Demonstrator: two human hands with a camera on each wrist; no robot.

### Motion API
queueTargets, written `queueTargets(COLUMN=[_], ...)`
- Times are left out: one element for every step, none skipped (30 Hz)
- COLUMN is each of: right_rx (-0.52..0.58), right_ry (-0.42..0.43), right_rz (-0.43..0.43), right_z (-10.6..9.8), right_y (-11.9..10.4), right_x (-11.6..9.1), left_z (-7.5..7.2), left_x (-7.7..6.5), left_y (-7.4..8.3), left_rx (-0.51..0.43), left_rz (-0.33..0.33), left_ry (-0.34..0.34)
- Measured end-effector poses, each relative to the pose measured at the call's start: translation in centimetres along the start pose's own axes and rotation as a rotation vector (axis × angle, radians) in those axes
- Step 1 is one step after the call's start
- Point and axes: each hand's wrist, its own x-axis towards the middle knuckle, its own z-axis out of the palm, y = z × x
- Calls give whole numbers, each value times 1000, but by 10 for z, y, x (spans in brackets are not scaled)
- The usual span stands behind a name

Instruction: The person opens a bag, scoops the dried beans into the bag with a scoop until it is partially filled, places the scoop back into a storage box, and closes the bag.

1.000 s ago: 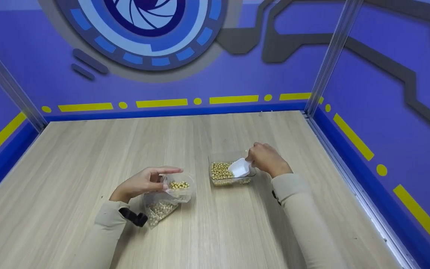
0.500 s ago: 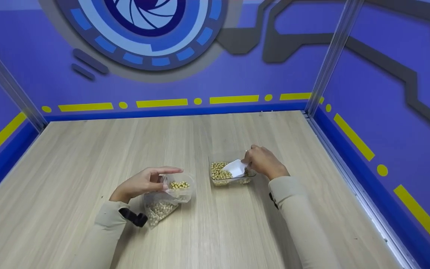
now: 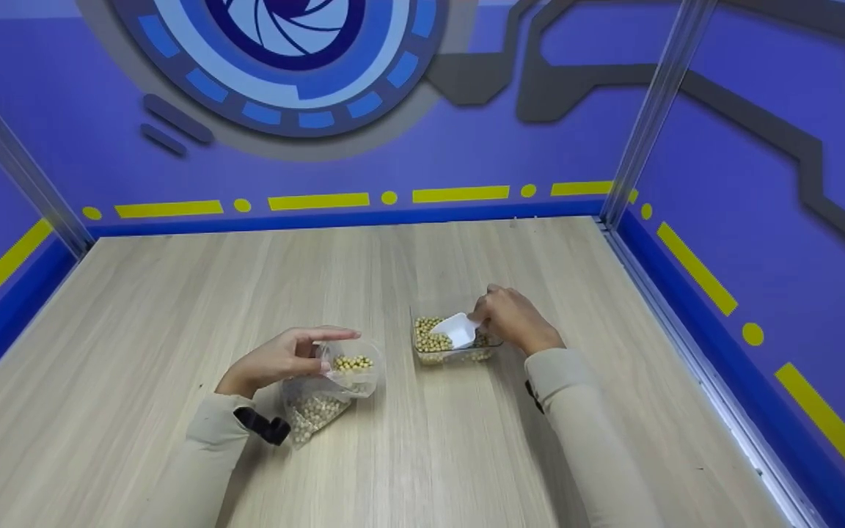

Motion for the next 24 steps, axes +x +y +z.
queueTargets(right_rx=[4, 9, 16, 21, 28, 32, 38, 44, 50, 58, 65, 70, 79, 84, 88, 91, 93, 95, 92, 87, 85, 79, 76, 68], right_ry=[3, 7, 9, 13, 18, 22, 25, 27, 29, 29, 29, 28, 28, 30, 36, 44, 50, 55, 67, 69, 55, 35, 6, -24], right_rz=[1, 0, -1, -2, -4, -8, -11, -16, -20, -21, -26, -37, -42, -58, -76, -100, -125, -150, -180, -200, -196, -184, -156, -125], right_z=[1, 2, 2, 3, 4, 4, 5, 5, 5, 5, 5, 5, 6, 6, 6, 6, 6, 6, 6, 6, 6, 5, 4, 3], right_y=[0, -1, -1, -1, -1, -1, -1, -1, -1, -1, -1, -1, -1, 0, 0, 0, 0, 0, 0, 0, 0, -1, -3, -4], right_x=[0, 0, 0, 0, 0, 0, 0, 0, 0, 1, 1, 1, 2, 2, 2, 3, 4, 5, 6, 7, 7, 8, 9, 9], left_z=[0, 0, 0, 0, 0, 0, 0, 0, 0, 0, 0, 0, 0, 0, 0, 0, 0, 0, 0, 0, 0, 0, 0, 0], left_x=[0, 0, 0, 1, 1, 1, 1, 1, 1, 1, 1, 1, 1, 1, 1, 1, 1, 1, 1, 1, 1, 1, 1, 0], left_y=[0, 0, 0, 0, 0, 0, 0, 0, 0, 0, 0, 0, 0, 0, 0, 0, 0, 0, 0, 0, 0, 0, 0, 0], left_rx=[-2, -2, -5, -9, -13, -14, -16, -13, -13, -12, -10, -8, -8, -8, -12, -13, -14, -13, -10, -6, -4, -2, -4, -5], left_rz=[-3, -4, -4, -7, -11, -12, -15, -17, -21, -25, -28, -29, -30, -32, -33, -32, -32, -29, -27, -24, -22, -21, -21, -19], left_ry=[0, -1, -4, -6, -6, -7, -7, -7, -6, -6, -5, -5, -5, -4, -4, -3, -3, -1, 1, 2, 3, 3, 3, 4])
